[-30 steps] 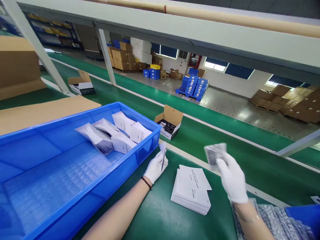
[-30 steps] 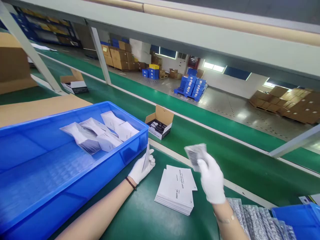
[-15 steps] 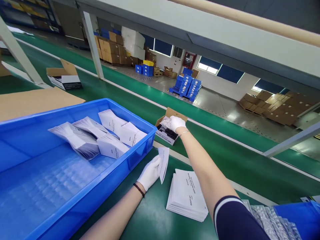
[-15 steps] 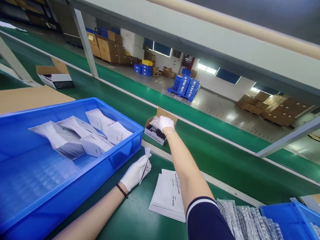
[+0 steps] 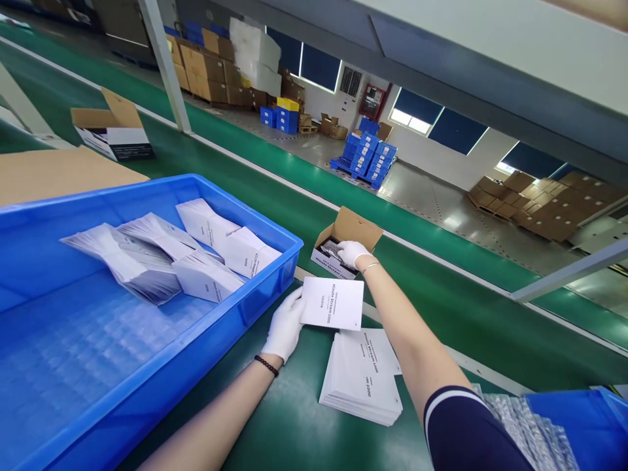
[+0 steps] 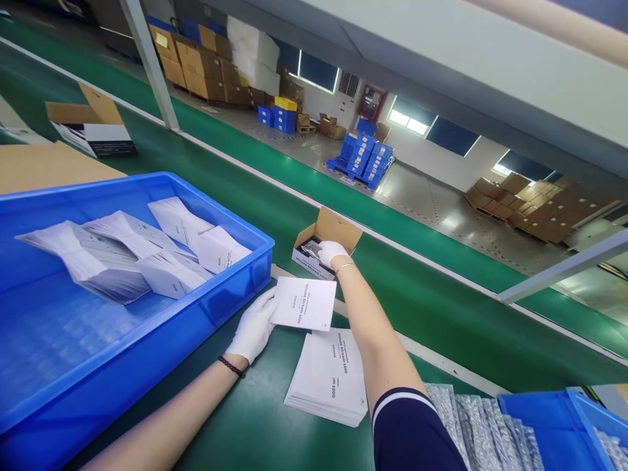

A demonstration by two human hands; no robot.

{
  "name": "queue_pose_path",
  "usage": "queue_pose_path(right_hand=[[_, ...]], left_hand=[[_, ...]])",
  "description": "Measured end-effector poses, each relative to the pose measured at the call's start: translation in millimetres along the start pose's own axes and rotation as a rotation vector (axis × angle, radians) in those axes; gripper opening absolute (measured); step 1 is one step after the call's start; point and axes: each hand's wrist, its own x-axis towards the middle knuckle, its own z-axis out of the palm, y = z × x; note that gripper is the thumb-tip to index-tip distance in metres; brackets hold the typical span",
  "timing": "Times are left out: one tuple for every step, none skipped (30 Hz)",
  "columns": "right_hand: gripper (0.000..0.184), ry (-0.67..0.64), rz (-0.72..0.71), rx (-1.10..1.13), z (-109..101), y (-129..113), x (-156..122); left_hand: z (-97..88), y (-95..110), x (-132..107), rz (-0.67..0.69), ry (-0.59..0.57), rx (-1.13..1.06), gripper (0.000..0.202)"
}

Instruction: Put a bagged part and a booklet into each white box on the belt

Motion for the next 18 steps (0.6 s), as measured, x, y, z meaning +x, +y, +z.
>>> queue_pose_path(right_hand=[[0.039,0.019,-0.020,0.009,-4.5,-0.9,-13.2],[0.042,0.049,-0.054,0.014,-6.5,-4.3,-29.3],[0.043,0.083,-0.116,0.005,-5.0,-10.4,-47.9],[0.045,0.116,-0.193,-0.012,0.4,-18.6,-68.2],[0.047,0.150,-0.334,-0.070,9.2,-28.2,-88.6],[0.051,0.166,-0.476,-0.154,20.5,-38.1,-107.7],[0.051,0.186,-0.554,-0.231,32.5,-47.1,-124.0],[0.045,0.216,-0.584,-0.283,43.5,-54.1,-136.2],[0.039,0.245,-0.585,-0.308,51.8,-58.1,-143.7],[0.035,0.286,-0.557,-0.309,56.3,-58.3,-146.4],[0.035,0.338,-0.516,-0.297,56.8,-54.8,-144.4],[0.037,0.397,-0.461,-0.281,53.8,-47.9,-138.4],[0.038,0.455,-0.396,-0.267,48.5,-38.3,-129.3],[0.040,0.503,-0.313,-0.256,42.3,-27.2,-118.1],[0.040,0.528,-0.226,-0.243,36.7,-15.5,-105.7],[0.040,0.516,-0.144,-0.221,32.9,-4.2,-93.0],[0.040,0.461,-0.075,-0.188,31.5,6.0,-81.0],[0.042,0.377,-0.024,-0.145,32.7,14.7,-70.4]], left_hand=[[0.2,0.4,0.6,0.006,0.028,0.018,0.044],[0.7,1.4,0.9,0.008,0.056,0.033,0.045],[1.5,2.7,1.0,0.006,0.083,0.044,0.046],[2.5,4.4,0.8,0.004,0.101,0.052,0.047],[3.5,6.3,0.4,-0.003,0.112,0.050,0.047],[4.2,8.2,-0.2,-0.022,0.106,0.039,0.046],[4.5,9.8,-0.8,-0.052,0.085,0.015,0.045],[4.3,11.1,-1.4,-0.083,0.049,-0.022,0.044],[3.5,11.9,-1.8,-0.117,-0.003,-0.061,0.043],[2.2,12.2,-1.9,-0.150,-0.064,-0.096,0.042],[0.6,11.9,-1.8,-0.180,-0.117,-0.122,0.042],[-1.3,11.1,-1.5,-0.205,-0.159,-0.137,0.042],[-3.2,10.1,-0.9,-0.229,-0.182,-0.145,0.042],[-5.0,9.0,-0.3,-0.253,-0.191,-0.147,0.043],[-6.3,8.0,0.3,-0.272,-0.186,-0.147,0.043],[-7.2,7.2,0.8,-0.280,-0.177,-0.147,0.042],[-7.5,6.7,1.2,-0.283,-0.172,-0.142,0.042],[-7.5,6.6,1.3,-0.284,-0.172,-0.135,0.041]])
